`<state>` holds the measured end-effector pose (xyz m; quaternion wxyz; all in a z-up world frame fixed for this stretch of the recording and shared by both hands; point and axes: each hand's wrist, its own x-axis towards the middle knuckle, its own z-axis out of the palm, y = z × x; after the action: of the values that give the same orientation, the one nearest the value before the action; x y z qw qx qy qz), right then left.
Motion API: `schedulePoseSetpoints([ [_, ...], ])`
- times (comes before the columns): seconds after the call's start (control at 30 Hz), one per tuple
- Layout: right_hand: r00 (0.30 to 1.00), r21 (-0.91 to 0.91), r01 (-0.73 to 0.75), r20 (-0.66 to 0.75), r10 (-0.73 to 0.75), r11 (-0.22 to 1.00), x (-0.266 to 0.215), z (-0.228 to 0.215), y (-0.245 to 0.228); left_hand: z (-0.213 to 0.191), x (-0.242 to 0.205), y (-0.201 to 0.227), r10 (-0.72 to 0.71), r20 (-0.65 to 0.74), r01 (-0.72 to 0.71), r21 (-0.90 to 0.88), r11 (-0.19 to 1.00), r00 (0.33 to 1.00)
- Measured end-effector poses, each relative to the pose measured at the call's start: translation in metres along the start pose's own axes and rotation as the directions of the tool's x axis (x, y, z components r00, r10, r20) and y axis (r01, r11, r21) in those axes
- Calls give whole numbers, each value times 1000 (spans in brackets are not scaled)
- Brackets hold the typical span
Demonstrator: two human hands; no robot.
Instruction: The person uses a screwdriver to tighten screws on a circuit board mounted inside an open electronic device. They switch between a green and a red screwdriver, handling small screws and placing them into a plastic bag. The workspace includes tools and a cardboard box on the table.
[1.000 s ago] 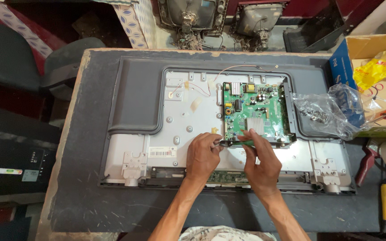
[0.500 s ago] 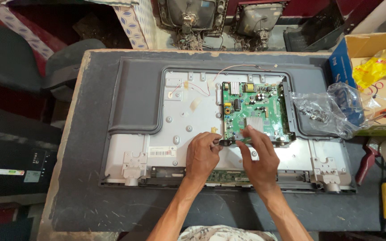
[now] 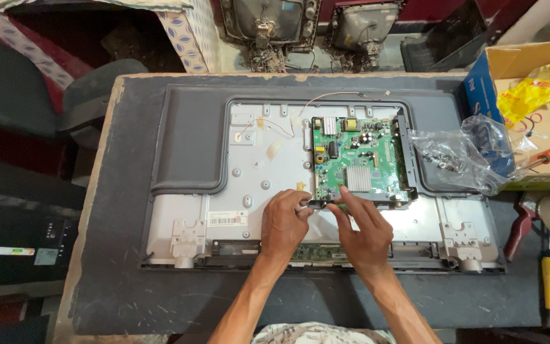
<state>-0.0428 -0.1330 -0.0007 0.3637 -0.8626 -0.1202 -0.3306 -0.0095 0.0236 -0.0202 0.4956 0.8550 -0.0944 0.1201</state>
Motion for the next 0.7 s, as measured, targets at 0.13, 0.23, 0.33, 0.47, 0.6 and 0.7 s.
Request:
schedulePoseSetpoints([
  [0.13,992,85,123,-2,-123,989,3,0,1,0,1,2,0,-5,0,0,1000,1000],
  [0.23,999,97,52,13,-53,994,0,1,3,-1,-1,2,-40,12,40,4,999,999],
  [0.33,999,27,37,4,-37,999,2,-1,5,0,-2,1,-22,-1,22,-10,1000,1000],
  [0.47,997,141,74,-20,-72,987,6,-4,4,1,-1,-1,-27,6,27,-28,999,1000],
  [0.6,1000,109,-20,-3,21,994,7,-5,6,2,-2,-1,-36,10,36,-21,999,999],
  [0.7,995,129,98,5,-100,987,7,-8,2,1,0,0,-14,-7,14,-41,999,1000],
])
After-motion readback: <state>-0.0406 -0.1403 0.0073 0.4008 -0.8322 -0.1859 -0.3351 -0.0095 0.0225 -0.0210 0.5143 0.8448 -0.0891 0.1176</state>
